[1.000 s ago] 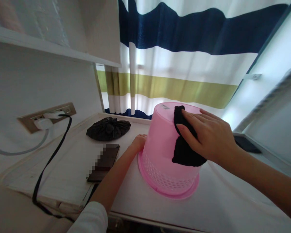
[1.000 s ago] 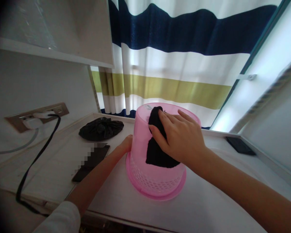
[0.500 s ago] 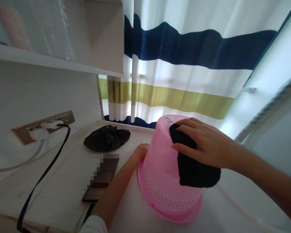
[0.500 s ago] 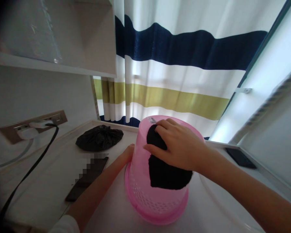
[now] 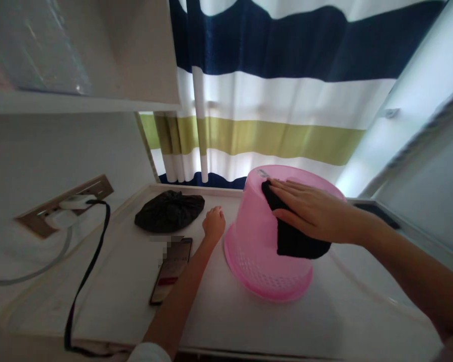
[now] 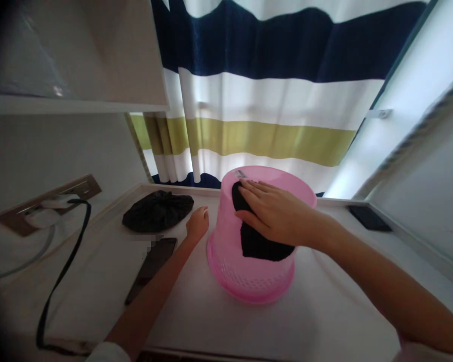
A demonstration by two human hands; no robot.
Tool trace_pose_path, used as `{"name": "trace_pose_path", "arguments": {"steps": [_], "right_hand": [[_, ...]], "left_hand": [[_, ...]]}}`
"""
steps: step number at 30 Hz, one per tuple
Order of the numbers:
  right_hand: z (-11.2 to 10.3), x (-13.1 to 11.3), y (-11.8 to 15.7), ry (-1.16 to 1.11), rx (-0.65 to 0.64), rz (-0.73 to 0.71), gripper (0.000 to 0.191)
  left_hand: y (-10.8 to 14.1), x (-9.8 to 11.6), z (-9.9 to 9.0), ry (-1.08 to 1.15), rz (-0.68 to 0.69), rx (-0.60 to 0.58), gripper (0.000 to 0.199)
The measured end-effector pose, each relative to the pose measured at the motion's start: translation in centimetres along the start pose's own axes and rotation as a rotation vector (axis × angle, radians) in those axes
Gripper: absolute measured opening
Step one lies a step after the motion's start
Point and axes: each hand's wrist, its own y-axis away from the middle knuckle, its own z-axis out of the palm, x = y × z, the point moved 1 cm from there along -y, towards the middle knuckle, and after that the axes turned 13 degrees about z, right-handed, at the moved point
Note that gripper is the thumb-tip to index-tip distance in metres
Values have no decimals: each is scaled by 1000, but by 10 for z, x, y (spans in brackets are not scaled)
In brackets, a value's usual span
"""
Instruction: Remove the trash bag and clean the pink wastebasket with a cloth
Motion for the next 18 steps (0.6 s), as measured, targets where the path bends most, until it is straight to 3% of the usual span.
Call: {"name": "trace_pose_path", "arguments": {"steps": [5, 8, 14, 18], "right_hand": [[13, -2, 8, 18, 36, -16, 44], [16, -6, 13, 68, 60, -26, 43], [23, -20, 30, 277, 191, 2, 47], [44, -29, 54, 256, 273, -55, 44]], "left_hand": [[41, 13, 31, 8, -107, -21, 44], [51, 20, 43, 6, -103, 2, 45], [46, 21, 42, -3, 13, -46, 40], [42, 24, 34, -32, 130, -66, 35]]}}
